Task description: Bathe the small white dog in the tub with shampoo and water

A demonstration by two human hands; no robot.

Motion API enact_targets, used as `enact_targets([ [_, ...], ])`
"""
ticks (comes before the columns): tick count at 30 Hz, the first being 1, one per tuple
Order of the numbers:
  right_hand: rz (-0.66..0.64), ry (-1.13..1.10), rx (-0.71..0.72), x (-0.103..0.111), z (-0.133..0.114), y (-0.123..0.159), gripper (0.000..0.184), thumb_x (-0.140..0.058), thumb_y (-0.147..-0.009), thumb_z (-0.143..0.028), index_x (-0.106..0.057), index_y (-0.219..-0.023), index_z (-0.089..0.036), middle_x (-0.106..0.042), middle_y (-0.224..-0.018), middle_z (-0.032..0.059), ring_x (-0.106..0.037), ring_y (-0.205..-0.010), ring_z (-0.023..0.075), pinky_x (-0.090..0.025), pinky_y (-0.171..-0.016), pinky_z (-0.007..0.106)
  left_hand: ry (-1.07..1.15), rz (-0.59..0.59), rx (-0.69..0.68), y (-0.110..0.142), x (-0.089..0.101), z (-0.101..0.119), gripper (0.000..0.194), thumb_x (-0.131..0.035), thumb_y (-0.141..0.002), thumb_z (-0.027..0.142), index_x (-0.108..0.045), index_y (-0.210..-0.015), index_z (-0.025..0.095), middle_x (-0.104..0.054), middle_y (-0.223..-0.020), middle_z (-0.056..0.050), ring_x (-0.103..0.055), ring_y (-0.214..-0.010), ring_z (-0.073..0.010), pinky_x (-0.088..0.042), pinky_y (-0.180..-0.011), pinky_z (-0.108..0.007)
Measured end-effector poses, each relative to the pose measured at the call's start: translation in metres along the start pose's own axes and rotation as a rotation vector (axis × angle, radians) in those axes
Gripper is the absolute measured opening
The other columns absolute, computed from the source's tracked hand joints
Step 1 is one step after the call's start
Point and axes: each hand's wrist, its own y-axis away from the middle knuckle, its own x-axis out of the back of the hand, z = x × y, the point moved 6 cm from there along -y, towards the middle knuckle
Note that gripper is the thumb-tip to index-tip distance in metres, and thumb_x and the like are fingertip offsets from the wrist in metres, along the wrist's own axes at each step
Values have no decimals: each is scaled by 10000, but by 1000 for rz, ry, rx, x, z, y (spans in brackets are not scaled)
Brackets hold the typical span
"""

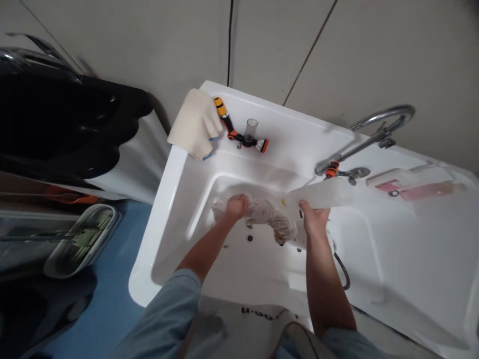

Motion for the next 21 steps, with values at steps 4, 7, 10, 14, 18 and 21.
enact_targets([
  [4, 60, -36, -119, 20, 36, -11, 679, -909, -545, -436, -645, -1112, -171, -775, -1001, 87, -739, -958, 254, -599, -983, 501, -23, -88, -241, -12, -30, 63, 346, -518, -969, 190, -747, -1221, 131, -715, -1348, -207, -651, -1286, -309, -444, -1185, -468],
  [7, 216, -69, -58, 55, 32, -20, 664, -895, -580, -441, -628, -1122, -166, -758, -1036, 97, -737, -975, 261, -619, -962, 495, -138, -164, -108, -21, -33, 49, 316, -506, -975, 197, -788, -1089, 115, -765, -1184, -208, -706, -1171, -319, -510, -1109, -468],
  [10, 326, -82, 44, 88, 24, -30, 686, -880, -607, -446, -605, -1178, -183, -736, -1082, 93, -722, -1027, 256, -619, -974, 486, -219, -168, 78, -24, -21, 19, 413, -407, -1022, 236, -802, -981, 122, -779, -1003, -194, -750, -1006, -315, -580, -981, -465],
  [14, 153, -99, -65, 61, 42, -37, 674, -877, -587, -443, -627, -1161, -192, -739, -996, 71, -711, -963, 251, -616, -941, 496, -137, -162, -142, -15, -26, 34, 376, -482, -991, 228, -774, -1215, 150, -761, -1292, -161, -700, -1239, -282, -512, -1151, -429],
  [18, -9, -151, -152, -7, 57, -35, 694, -892, -534, -433, -661, -1137, -179, -756, -958, 74, -702, -901, 248, -609, -896, 479, -63, -54, -157, -1, -30, 29, 406, -494, -977, 237, -753, -1273, 138, -727, -1377, -183, -664, -1314, -302, -462, -1214, -481],
  [21, -7, -228, -143, -41, 49, -32, 696, -875, -572, -457, -658, -1174, -184, -765, -992, 73, -707, -913, 238, -615, -866, 440, -83, 146, 164, 18, -18, -14, 431, -435, -983, 227, -755, -1251, 121, -745, -1311, -220, -676, -1291, -333, -478, -1181, -534],
])
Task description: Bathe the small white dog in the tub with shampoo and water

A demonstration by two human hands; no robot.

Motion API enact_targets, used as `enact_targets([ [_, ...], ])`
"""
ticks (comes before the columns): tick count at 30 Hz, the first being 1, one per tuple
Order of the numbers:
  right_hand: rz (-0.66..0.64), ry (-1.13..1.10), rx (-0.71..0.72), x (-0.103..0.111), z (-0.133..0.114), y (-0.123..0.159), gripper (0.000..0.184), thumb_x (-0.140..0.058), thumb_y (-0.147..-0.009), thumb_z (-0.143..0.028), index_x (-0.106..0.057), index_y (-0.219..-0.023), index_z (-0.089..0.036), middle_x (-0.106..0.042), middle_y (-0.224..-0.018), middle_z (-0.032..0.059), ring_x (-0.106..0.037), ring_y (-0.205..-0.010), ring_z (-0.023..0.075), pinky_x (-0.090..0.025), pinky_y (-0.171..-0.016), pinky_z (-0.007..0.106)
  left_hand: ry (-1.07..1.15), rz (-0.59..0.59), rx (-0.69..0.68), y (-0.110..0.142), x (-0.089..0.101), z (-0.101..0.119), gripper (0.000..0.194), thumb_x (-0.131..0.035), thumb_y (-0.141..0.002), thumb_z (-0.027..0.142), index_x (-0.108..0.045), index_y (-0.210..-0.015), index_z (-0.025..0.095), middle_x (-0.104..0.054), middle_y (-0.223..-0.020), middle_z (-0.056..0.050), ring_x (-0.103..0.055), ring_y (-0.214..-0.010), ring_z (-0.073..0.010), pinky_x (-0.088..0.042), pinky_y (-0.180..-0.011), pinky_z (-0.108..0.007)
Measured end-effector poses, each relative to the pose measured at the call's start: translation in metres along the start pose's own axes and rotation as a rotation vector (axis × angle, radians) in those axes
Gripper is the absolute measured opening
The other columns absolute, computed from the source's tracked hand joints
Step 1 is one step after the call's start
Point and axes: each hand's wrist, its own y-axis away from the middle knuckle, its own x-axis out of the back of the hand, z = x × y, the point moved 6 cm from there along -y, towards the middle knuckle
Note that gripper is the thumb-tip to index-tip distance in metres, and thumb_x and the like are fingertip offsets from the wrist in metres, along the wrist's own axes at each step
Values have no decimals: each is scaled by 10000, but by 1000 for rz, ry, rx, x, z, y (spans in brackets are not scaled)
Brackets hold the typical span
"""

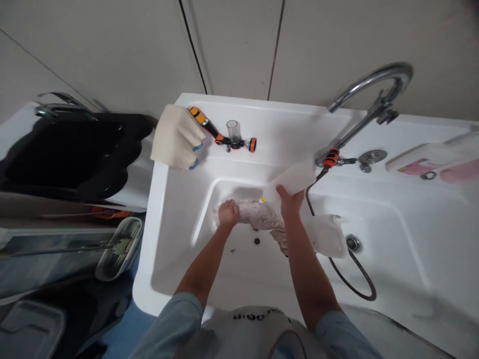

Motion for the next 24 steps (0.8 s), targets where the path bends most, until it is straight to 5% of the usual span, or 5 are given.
enact_targets([
  [8, -268, 126, 26, -69, -20, 41, 554, -930, -542, -385, -694, -1015, -222, -762, -912, 38, -701, -871, 242, -623, -840, 414, 135, 246, 308, 36, 5, -49, 454, -371, -1030, 222, -716, -1291, 87, -703, -1380, -242, -611, -1394, -332, -433, -1220, -538],
  [12, -490, 97, -20, -94, 2, 58, 466, -912, -560, -412, -663, -908, -229, -732, -824, 13, -681, -796, 216, -617, -809, 395, 224, 135, 124, 22, 12, -42, 426, -343, -1029, 168, -763, -1096, 150, -771, -1206, -185, -698, -1228, -279, -505, -1156, -468],
  [14, -449, 113, -42, -89, 12, 55, 482, -897, -568, -433, -661, -928, -218, -740, -850, 22, -693, -823, 220, -616, -840, 410, 205, 113, 147, 16, 22, -47, 416, -354, -1015, 151, -766, -1070, 153, -782, -1179, -182, -715, -1199, -284, -517, -1139, -476],
  [17, -221, 138, -15, -47, 8, 31, 583, -898, -548, -446, -674, -1023, -192, -756, -916, 50, -709, -906, 250, -613, -892, 463, 169, 106, 221, 12, 30, -49, 442, -346, -1013, 171, -778, -1108, 156, -786, -1222, -175, -720, -1218, -280, -532, -1130, -461],
  [24, 255, 161, 203, 124, -45, -6, 771, -898, -602, -478, -580, -1244, -194, -736, -1134, 116, -718, -1060, 284, -624, -964, 535, 168, -138, -326, 9, -7, 54, 348, -496, -999, 272, -799, -1141, 178, -790, -1254, -145, -723, -1215, -274, -522, -1149, -467],
])
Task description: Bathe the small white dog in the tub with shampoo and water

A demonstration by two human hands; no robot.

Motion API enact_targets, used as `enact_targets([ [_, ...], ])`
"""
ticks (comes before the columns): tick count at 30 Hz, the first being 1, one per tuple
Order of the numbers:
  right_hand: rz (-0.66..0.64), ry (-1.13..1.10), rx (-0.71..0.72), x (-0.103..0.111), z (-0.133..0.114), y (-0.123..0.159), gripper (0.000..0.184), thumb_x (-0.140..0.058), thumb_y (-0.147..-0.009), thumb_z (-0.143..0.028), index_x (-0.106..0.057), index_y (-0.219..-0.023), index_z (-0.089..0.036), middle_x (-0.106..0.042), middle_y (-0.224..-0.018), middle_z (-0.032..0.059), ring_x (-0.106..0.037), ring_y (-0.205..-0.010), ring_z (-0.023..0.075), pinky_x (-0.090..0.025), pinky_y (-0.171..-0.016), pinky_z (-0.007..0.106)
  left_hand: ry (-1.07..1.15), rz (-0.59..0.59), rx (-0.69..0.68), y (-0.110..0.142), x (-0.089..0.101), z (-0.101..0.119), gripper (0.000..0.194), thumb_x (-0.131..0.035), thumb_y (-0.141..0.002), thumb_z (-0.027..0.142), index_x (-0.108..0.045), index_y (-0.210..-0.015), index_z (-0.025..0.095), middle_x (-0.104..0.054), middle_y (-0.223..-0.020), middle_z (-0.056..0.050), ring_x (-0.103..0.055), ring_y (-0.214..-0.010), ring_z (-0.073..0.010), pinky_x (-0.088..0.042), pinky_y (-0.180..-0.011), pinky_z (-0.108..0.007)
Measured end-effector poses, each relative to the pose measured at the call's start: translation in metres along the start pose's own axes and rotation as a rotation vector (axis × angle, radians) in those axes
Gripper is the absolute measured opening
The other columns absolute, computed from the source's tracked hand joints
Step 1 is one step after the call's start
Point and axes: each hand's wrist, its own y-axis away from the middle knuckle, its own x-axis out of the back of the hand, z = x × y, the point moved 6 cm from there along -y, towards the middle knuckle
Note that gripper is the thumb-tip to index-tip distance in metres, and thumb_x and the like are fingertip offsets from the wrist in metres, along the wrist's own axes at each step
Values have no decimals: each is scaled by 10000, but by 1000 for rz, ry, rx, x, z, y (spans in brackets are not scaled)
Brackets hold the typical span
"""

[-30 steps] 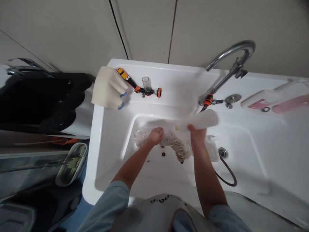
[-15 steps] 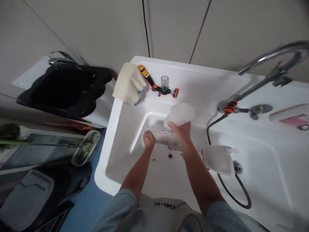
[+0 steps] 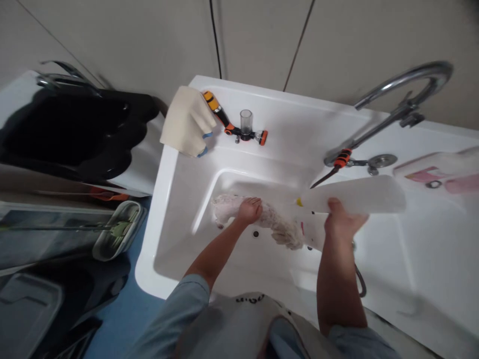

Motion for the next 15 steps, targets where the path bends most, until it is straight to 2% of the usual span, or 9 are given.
enact_targets([
  [2, 4, 21, -4, 27, 3, 2, 773, -906, -593, -462, -578, -1247, -211, -740, -1110, 102, -721, -1043, 274, -625, -963, 516, -70, -26, 25, -9, -8, 7, 349, -476, -1013, 267, -799, -1088, 159, -793, -1214, -167, -734, -1167, -280, -538, -1116, -467],
  [3, -41, 40, -53, 30, 9, 7, 746, -913, -578, -445, -599, -1212, -209, -748, -1058, 89, -726, -1004, 269, -628, -947, 507, -109, -24, 43, -12, -10, 8, 357, -461, -1021, 266, -797, -1062, 152, -794, -1194, -174, -740, -1143, -282, -545, -1099, -466],
  [4, -94, 57, -120, 28, 18, 15, 704, -916, -565, -429, -622, -1164, -203, -752, -1000, 76, -728, -959, 264, -631, -926, 499, -141, -22, 42, -13, -13, 10, 364, -452, -1027, 269, -795, -1047, 150, -797, -1177, -175, -744, -1124, -282, -551, -1085, -466],
  [6, -161, 56, -240, 14, 35, 32, 626, -912, -563, -414, -653, -1086, -188, -755, -936, 63, -724, -907, 253, -631, -898, 483, -166, -45, -43, -11, -21, 17, 360, -458, -1031, 280, -792, -1069, 152, -801, -1174, -163, -747, -1122, -279, -559, -1078, -464],
  [9, -127, -21, -279, -9, 45, 50, 597, -917, -572, -422, -674, -1052, -165, -766, -964, 81, -720, -911, 250, -630, -894, 477, -148, -88, -208, 2, -30, 23, 351, -490, -1021, 285, -777, -1181, 161, -787, -1263, -146, -723, -1220, -277, -535, -1138, -480],
  [11, -147, -55, -269, -19, 47, 55, 614, -946, -559, -415, -685, -1047, -148, -770, -989, 103, -721, -928, 258, -634, -899, 481, -157, -51, -192, 11, -23, 9, 365, -497, -1013, 282, -763, -1234, 167, -766, -1324, -152, -696, -1286, -290, -508, -1175, -516],
  [13, -138, -87, -258, -24, 52, 53, 638, -958, -564, -417, -686, -1072, -143, -770, -1019, 112, -720, -961, 262, -636, -916, 483, -183, 30, -86, 18, -7, -16, 379, -493, -1000, 279, -762, -1238, 155, -763, -1318, -179, -699, -1282, -314, -511, -1163, -547],
  [15, -72, -163, -269, -26, 68, 48, 646, -932, -612, -443, -667, -1129, -161, -763, -1071, 103, -716, -1025, 255, -630, -955, 472, -211, 121, 41, 23, 8, -39, 395, -468, -994, 267, -768, -1211, 128, -771, -1274, -213, -718, -1242, -333, -531, -1129, -555],
])
